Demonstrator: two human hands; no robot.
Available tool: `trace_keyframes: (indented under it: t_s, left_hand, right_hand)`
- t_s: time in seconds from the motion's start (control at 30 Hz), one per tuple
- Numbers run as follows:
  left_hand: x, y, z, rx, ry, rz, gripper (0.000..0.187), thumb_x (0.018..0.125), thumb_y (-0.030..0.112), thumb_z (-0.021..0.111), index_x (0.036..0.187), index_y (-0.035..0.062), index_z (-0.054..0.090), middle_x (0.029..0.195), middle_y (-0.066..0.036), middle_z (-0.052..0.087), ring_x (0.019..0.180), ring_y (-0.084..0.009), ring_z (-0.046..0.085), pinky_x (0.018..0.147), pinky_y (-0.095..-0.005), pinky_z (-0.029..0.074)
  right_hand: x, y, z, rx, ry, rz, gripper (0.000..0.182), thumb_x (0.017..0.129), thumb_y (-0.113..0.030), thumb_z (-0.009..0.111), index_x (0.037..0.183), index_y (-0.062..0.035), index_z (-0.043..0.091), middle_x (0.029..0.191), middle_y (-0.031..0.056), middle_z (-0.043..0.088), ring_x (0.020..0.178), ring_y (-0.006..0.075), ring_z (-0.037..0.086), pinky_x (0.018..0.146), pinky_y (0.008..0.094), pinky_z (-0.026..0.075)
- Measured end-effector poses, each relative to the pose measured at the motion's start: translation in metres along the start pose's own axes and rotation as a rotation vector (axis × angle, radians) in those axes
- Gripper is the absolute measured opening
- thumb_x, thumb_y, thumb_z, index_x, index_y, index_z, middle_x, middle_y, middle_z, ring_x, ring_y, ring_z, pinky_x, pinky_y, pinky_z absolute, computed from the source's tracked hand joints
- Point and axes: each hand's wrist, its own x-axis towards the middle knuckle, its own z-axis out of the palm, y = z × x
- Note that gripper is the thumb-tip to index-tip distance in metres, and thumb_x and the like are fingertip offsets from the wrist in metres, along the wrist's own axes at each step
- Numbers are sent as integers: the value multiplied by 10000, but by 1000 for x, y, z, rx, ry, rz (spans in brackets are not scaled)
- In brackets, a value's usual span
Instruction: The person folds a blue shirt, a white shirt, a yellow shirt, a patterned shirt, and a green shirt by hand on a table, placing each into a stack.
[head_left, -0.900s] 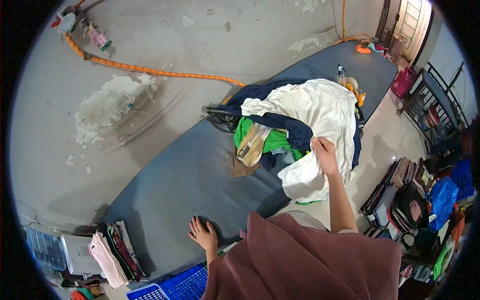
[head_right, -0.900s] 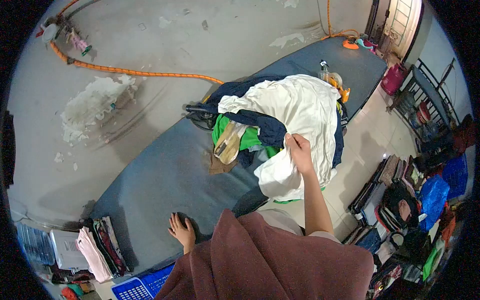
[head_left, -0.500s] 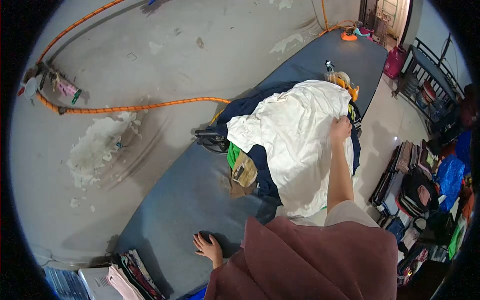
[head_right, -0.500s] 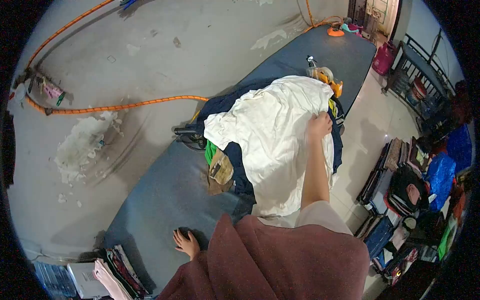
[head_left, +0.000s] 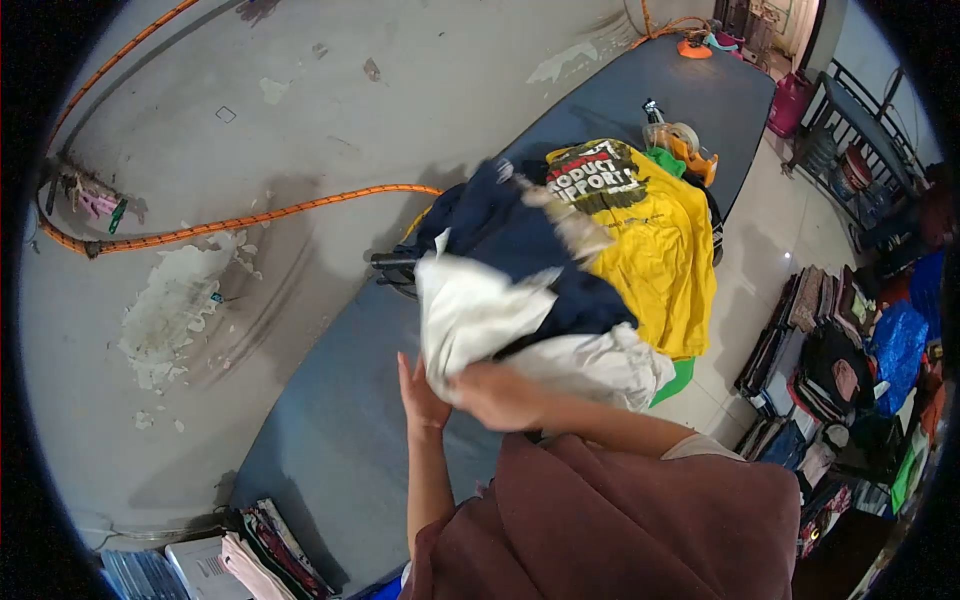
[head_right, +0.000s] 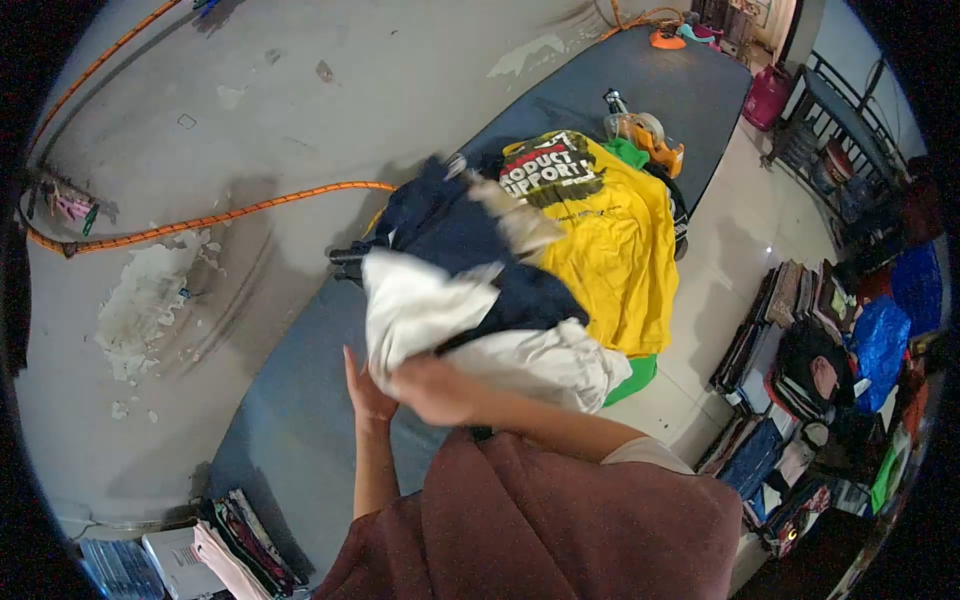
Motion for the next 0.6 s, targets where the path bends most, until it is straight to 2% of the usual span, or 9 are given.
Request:
trace_keyframes:
  t_s: [0.07, 0.17, 0.27, 0.33, 0.43, 0.47, 0.5, 0.53, 0.6]
  left_hand:
    - [-1, -5, 9, 271, 84, 61, 698, 884, 521, 458, 1323, -12, 353, 1272, -188, 475, 1148, -308, 494, 994, -429, 374]
    - [-9, -18, -46, 240, 228, -42, 623, 907, 493, 428, 1280, -5, 413, 1245, -144, 513, 1134, -273, 509, 974, -416, 389]
    - [-33, -21, -78, 407, 404, -204, 611, 913, 467, 422, 1297, -8, 386, 1267, -106, 499, 1163, -276, 477, 1004, -377, 334]
    - [-36, -25, -83, 393, 401, -152, 661, 885, 429, 507, 1325, -31, 328, 1283, -126, 471, 1179, -288, 452, 997, -360, 332]
    - [-23, -32, -55, 516, 319, -39, 715, 835, 349, 621, 1328, -57, 299, 1303, -161, 440, 1191, -287, 435, 985, -355, 345]
    - [-2, -45, -87, 540, 371, 1, 732, 800, 246, 677, 1319, -84, 280, 1305, -177, 437, 1157, -261, 470, 966, -344, 368]
    - [0, -49, -77, 603, 439, -12, 707, 793, 239, 678, 1300, -90, 311, 1285, -169, 461, 1130, -250, 493, 954, -339, 379]
    - [6, -51, -61, 670, 502, -23, 682, 787, 231, 679, 1282, -95, 342, 1265, -161, 485, 1102, -239, 516, 941, -333, 390]
    - [3, -49, -31, 652, 309, -3, 613, 777, 216, 674, 1237, -93, 412, 1188, -145, 543, 1050, -216, 544, 914, -316, 401]
  right_hand:
    - [-19, -8, 40, 87, -80, -105, 157, 833, -145, 563, 920, -14, 563, 918, 156, 589, 886, 333, 566, 762, 401, 446]
    - [-34, 0, 44, 150, -257, -51, 138, 814, -140, 588, 899, -32, 576, 927, 143, 603, 893, 321, 573, 755, 388, 453]
    - [-34, 14, 15, 165, -11, 83, 139, 786, -130, 627, 869, -30, 577, 966, 145, 612, 909, 319, 574, 783, 392, 453]
    - [-20, 22, -28, 55, 330, 101, 172, 767, -131, 659, 873, -19, 584, 994, 146, 619, 937, 333, 570, 818, 410, 443]
    - [-7, 48, -66, -261, 523, 240, 384, 722, -182, 711, 1029, -20, 545, 1129, 198, 547, 1012, 370, 533, 851, 442, 428]
    - [1, 46, -79, -398, 548, 240, 501, 701, -203, 731, 1118, -27, 517, 1210, 221, 496, 1044, 381, 515, 861, 453, 422]
    - [4, 50, -79, -439, 487, 311, 788, 633, -253, 776, 1276, -30, 381, 1344, 246, 347, 1104, 414, 469, 889, 463, 412]
    - [8, 49, -77, -415, 422, 334, 842, 618, -266, 784, 1300, -31, 348, 1360, 245, 322, 1104, 424, 468, 884, 463, 418]
    - [16, 43, -71, -366, 301, 389, 950, 590, -291, 799, 1346, -34, 284, 1392, 243, 270, 1103, 443, 466, 876, 464, 430]
